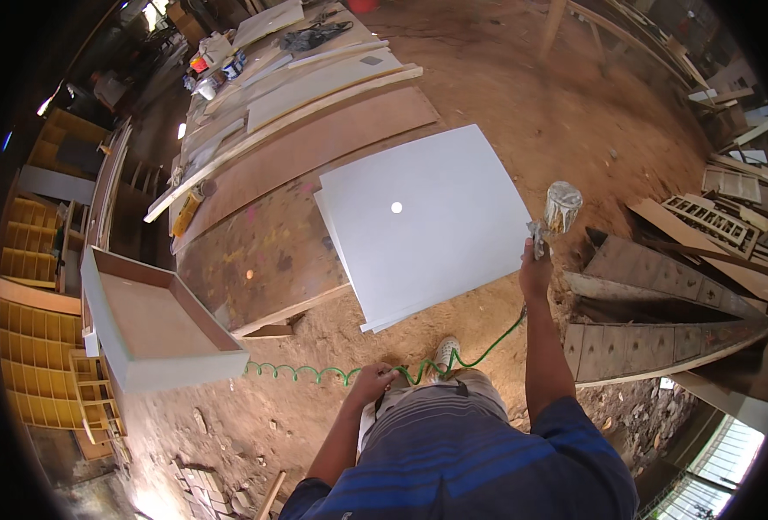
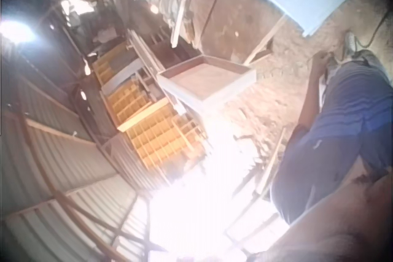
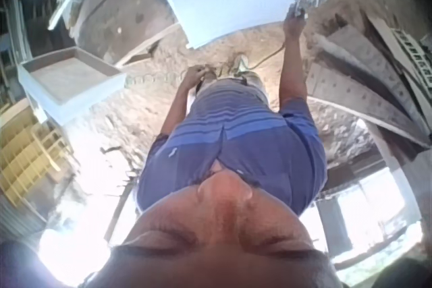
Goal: The person uses a spray gun to apply a white coating to several wooden furniture components, including rectangular panels and a drawer box, on a workbench.
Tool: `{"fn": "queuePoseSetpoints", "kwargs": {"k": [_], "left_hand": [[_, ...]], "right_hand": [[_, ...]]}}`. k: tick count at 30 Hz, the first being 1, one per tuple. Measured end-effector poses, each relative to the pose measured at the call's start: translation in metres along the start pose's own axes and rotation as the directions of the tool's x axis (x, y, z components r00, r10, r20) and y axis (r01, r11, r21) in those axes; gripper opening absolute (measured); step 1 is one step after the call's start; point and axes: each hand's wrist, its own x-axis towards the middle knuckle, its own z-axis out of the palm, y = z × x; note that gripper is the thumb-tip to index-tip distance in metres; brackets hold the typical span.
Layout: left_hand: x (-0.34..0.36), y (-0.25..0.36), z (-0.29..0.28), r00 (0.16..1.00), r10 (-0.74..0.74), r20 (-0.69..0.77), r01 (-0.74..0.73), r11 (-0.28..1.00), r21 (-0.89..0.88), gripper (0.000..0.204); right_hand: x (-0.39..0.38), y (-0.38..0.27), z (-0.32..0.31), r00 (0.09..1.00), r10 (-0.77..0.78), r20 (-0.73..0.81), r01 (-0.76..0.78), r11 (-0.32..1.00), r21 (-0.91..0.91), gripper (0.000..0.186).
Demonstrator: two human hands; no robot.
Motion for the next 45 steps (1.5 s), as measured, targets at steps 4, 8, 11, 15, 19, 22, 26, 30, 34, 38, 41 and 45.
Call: {"fn": "queuePoseSetpoints", "kwargs": {"k": [4, 8, 11, 15, 19, 22, 26, 30, 34, 38, 41, 45], "left_hand": [[-0.006, -0.021, -0.015, 0.999, 0.026, -0.028, -0.027, 0.999, -0.023, 0.035], [-0.010, -0.042, -0.043, 1.000, 0.017, -0.005, -0.017, 1.000, 0.003, 0.035], [-0.019, -0.052, -0.063, 0.997, 0.030, -0.075, -0.028, 0.999, 0.028, 0.033], [-0.029, -0.079, -0.086, 0.992, 0.034, -0.125, -0.027, 0.998, 0.057, 0.034], [-0.037, -0.082, -0.101, 0.996, 0.014, -0.088, -0.012, 1.000, 0.015, 0.037], [-0.043, -0.089, -0.107, 0.995, -0.031, -0.097, 0.035, 0.999, 0.041, 0.035], [-0.040, -0.083, -0.107, 0.990, -0.082, -0.117, 0.082, 0.997, -0.003, 0.035], [-0.020, -0.076, -0.093, 0.990, -0.053, -0.129, 0.053, 0.999, -0.004, 0.037], [-0.004, -0.064, -0.072, 0.996, -0.054, -0.074, 0.053, 0.998, -0.020, 0.038], [0.013, -0.061, -0.046, 0.993, -0.024, -0.113, 0.020, 0.999, -0.037, 0.039], [0.025, -0.046, -0.036, 0.996, 0.043, -0.084, -0.041, 0.999, 0.014, 0.037], [0.041, -0.036, -0.021, 0.990, 0.099, -0.097, -0.093, 0.993, 0.070, 0.037]], "right_hand": [[-0.024, -0.015, 0.023, 0.996, -0.090, 0.007, 0.090, 0.996, -0.011, 0.037], [-0.062, -0.011, 0.065, 0.971, -0.225, 0.075, 0.210, 0.962, 0.174, 0.032], [-0.094, -0.023, 0.089, 0.956, -0.206, 0.207, 0.166, 0.967, 0.195, 0.033], [-0.141, -0.056, 0.120, 0.907, -0.163, 0.387, 0.109, 0.981, 0.158, 0.035], [-0.167, -0.084, 0.142, 0.815, -0.091, 0.572, -0.042, 0.976, 0.215, 0.033], [-0.178, -0.105, 0.148, 0.730, -0.017, 0.683, -0.258, 0.919, 0.299, 0.031], [-0.160, -0.108, 0.148, 0.735, 0.026, 0.678, -0.318, 0.896, 0.311, 0.029], [-0.117, -0.069, 0.136, 0.883, -0.077, 0.462, -0.036, 0.972, 0.231, 0.030], [-0.067, -0.035, 0.117, 0.934, -0.079, 0.347, 0.016, 0.983, 0.181, 0.034], [-0.020, -0.011, 0.098, 0.958, -0.198, 0.206, 0.148, 0.961, 0.235, 0.038], [0.021, 0.021, 0.077, 0.969, -0.215, 0.122, 0.194, 0.967, 0.163, 0.041], [0.076, 0.054, 0.045, 0.990, -0.129, 0.066, 0.130, 0.991, -0.019, 0.044]]}}
